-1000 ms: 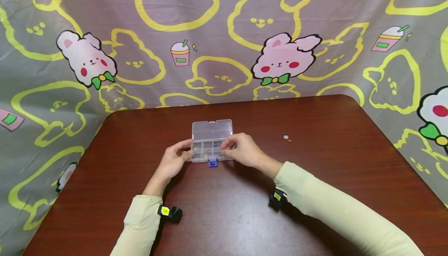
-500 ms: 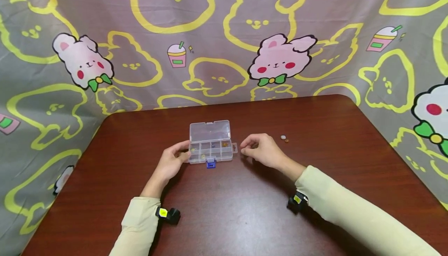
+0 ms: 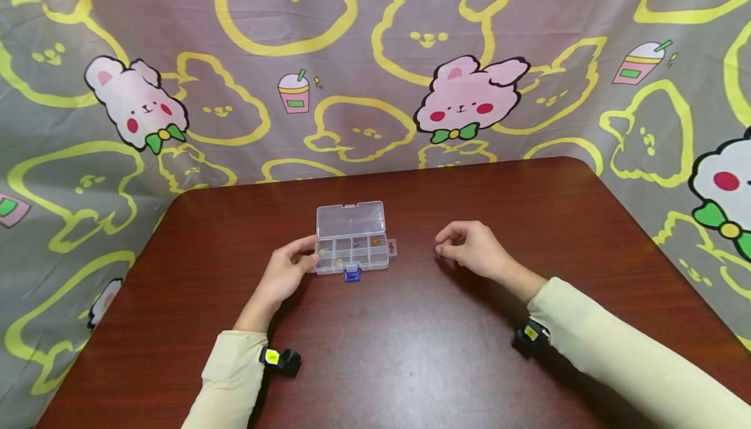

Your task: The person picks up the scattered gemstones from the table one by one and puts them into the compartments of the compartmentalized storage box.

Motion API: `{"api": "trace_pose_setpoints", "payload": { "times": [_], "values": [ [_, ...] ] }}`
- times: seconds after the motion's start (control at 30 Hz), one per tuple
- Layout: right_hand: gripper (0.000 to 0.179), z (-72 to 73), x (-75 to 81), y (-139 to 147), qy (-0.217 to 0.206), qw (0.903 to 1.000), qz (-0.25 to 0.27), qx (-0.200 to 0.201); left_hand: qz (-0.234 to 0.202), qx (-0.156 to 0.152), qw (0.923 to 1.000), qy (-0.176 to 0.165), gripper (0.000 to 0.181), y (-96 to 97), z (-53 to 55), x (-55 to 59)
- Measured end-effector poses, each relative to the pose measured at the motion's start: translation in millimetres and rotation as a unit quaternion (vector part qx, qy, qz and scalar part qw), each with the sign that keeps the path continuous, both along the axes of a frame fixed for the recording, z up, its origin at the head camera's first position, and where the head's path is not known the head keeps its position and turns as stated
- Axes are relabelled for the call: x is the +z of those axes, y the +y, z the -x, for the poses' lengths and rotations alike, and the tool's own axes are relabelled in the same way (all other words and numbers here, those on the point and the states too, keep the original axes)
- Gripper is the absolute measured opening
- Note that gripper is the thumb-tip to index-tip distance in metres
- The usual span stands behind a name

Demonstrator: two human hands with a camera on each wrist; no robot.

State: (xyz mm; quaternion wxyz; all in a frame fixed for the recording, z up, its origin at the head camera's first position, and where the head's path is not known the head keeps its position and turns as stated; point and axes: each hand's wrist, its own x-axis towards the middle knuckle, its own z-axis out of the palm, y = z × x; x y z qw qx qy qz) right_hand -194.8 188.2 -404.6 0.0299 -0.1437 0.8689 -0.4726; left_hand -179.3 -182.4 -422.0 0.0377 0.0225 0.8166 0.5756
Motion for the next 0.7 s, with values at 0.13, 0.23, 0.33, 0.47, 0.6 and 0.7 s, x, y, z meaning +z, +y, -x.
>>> {"api": "trace_pose_setpoints", "payload": {
  "times": [0.13, 0.23, 0.33, 0.47, 0.6, 0.7],
  "values": [
    [0.011, 0.5, -2.9, 13.3, -0.004, 1.0000, 0.000, -0.008, -0.003, 0.001, 1.0000, 0.000, 0.041, -0.7, 0.8, -1.9],
    [0.014, 0.9, -5.3, 23.4, -0.004, 0.9999, 0.000, -0.015, -0.006, 0.001, 1.0000, 0.000, 0.041, -0.5, 1.5, -2.7],
    [0.016, 1.3, -6.6, 32.7, -0.004, 0.9997, -0.002, -0.022, -0.008, 0.002, 1.0000, -0.002, 0.040, 0.0, 1.6, -2.6],
    [0.016, 1.8, -6.2, 44.3, -0.007, 0.9994, -0.007, -0.035, -0.010, 0.001, 0.9999, -0.004, 0.040, -0.3, 1.4, -2.6],
    [0.018, 3.8, -5.9, 55.4, 0.001, 0.9990, -0.012, -0.043, -0.008, 0.000, 1.0000, 0.000, 0.040, -0.7, 1.2, -1.9],
    [0.018, 6.3, -6.0, 61.6, 0.007, 0.9988, -0.017, -0.046, -0.010, 0.000, 0.9999, 0.005, 0.040, -0.3, 1.0, -1.1]
  ]
}}
